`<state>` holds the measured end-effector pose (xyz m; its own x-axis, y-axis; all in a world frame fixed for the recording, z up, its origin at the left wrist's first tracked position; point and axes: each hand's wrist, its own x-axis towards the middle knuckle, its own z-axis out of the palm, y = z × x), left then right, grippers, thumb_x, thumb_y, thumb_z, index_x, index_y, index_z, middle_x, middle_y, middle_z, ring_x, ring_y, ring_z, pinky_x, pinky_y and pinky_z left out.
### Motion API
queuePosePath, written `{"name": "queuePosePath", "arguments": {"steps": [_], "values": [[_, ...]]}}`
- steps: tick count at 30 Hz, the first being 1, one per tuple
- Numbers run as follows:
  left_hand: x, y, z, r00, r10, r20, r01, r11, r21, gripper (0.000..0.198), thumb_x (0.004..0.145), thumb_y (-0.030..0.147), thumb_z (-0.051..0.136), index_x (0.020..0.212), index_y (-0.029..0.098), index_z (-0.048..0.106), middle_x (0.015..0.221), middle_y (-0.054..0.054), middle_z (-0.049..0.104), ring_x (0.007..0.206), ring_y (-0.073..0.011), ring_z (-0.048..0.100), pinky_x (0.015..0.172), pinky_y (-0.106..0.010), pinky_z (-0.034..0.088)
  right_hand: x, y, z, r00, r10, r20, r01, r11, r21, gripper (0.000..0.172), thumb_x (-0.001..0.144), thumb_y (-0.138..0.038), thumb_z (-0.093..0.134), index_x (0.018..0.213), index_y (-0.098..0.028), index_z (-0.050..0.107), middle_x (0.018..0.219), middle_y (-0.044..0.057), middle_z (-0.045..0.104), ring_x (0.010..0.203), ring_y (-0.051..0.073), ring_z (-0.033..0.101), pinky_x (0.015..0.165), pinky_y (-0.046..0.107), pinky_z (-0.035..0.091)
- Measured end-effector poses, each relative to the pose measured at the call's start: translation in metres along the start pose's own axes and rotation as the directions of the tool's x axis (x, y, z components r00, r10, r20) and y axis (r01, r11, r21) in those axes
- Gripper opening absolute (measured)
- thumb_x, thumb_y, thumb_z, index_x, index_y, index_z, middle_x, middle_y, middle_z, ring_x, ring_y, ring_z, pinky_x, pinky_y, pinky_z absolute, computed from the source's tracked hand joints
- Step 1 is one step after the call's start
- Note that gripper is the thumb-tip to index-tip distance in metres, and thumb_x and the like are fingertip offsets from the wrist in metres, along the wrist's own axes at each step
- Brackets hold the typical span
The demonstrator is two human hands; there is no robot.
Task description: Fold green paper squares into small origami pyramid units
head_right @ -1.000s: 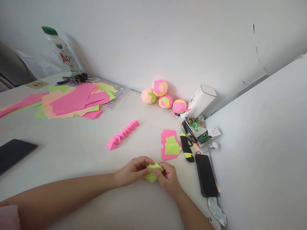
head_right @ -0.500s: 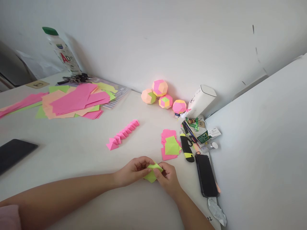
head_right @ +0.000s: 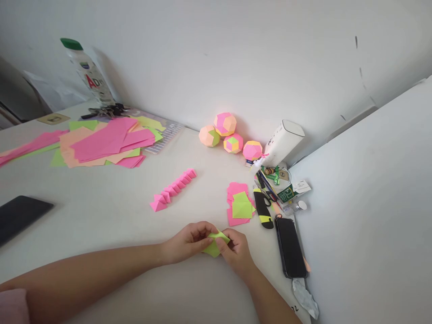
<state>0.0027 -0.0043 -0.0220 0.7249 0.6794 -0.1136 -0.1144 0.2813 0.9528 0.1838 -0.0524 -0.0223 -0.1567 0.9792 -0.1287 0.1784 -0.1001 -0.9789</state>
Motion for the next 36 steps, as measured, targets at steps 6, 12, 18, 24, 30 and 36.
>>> {"name": "queuePosePath", "arguments": {"steps": [6,12,18,24,30,36], "values": [[0.0003,-0.0008,-0.0001,1.0,-0.002,0.016,0.002,1.0,0.024,0.041,0.079,0.051,0.056,0.096,0.013,0.056,0.078,-0.003,0.059,0.068,-0.0128,0.053,0.06,-0.025,0.041,0.0009,0.0004,-0.0008,1.0,-0.011,0.001,0.011,1.0,-0.022,0.026,0.084,-0.036,0.056,0.068,-0.015,0.051,0.058,-0.004,0.039,0.05,0.009,0.033,0.046,0.021,0.027],[0.0004,0.001,0.0002,1.0,-0.005,0.013,0.004,0.999,0.047,0.042,0.079,0.051,0.056,0.096,0.013,0.056,0.075,-0.002,0.057,0.066,-0.0121,0.051,0.059,-0.025,0.04,0.0016,-0.0012,-0.0005,1.0,-0.007,0.001,0.007,1.0,-0.028,0.027,0.084,-0.037,0.056,0.068,-0.015,0.051,0.058,-0.004,0.038,0.05,0.009,0.034,0.046,0.021,0.027],[0.0003,0.0002,-0.0002,1.0,-0.005,0.023,0.004,0.999,0.052,0.041,0.08,0.05,0.055,0.097,0.013,0.056,0.077,-0.003,0.057,0.068,-0.0131,0.052,0.06,-0.026,0.041,0.0013,-0.0022,0.0002,1.0,-0.006,-0.002,0.006,1.0,-0.022,0.027,0.083,-0.037,0.056,0.067,-0.016,0.052,0.058,-0.004,0.038,0.05,0.009,0.034,0.045,0.021,0.028],[0.0001,0.0007,0.0,1.0,-0.006,0.017,0.005,0.998,0.062,0.041,0.08,0.05,0.055,0.096,0.012,0.056,0.075,-0.003,0.056,0.066,-0.0122,0.05,0.059,-0.025,0.04,0.0014,-0.0021,0.0,1.0,-0.009,-0.005,0.009,0.999,-0.036,0.026,0.083,-0.036,0.056,0.067,-0.016,0.052,0.058,-0.004,0.04,0.05,0.009,0.034,0.046,0.021,0.027],[-0.0001,0.0018,0.0004,1.0,-0.007,0.018,0.006,0.998,0.063,0.042,0.079,0.051,0.055,0.097,0.012,0.056,0.076,-0.003,0.057,0.067,-0.0127,0.051,0.06,-0.026,0.04,0.0013,-0.0027,0.0001,1.0,-0.005,-0.002,0.005,0.999,-0.037,0.027,0.084,-0.038,0.056,0.068,-0.016,0.051,0.058,-0.004,0.04,0.05,0.009,0.035,0.046,0.021,0.028],[0.0002,0.0009,0.0002,1.0,-0.011,0.014,0.01,0.998,0.066,0.042,0.079,0.051,0.056,0.096,0.013,0.056,0.075,-0.003,0.057,0.066,-0.0129,0.051,0.059,-0.026,0.04,0.001,-0.0024,0.0004,1.0,-0.012,-0.01,0.011,0.999,-0.043,0.028,0.083,-0.038,0.056,0.067,-0.016,0.052,0.058,-0.004,0.039,0.05,0.009,0.034,0.046,0.021,0.028]]}}
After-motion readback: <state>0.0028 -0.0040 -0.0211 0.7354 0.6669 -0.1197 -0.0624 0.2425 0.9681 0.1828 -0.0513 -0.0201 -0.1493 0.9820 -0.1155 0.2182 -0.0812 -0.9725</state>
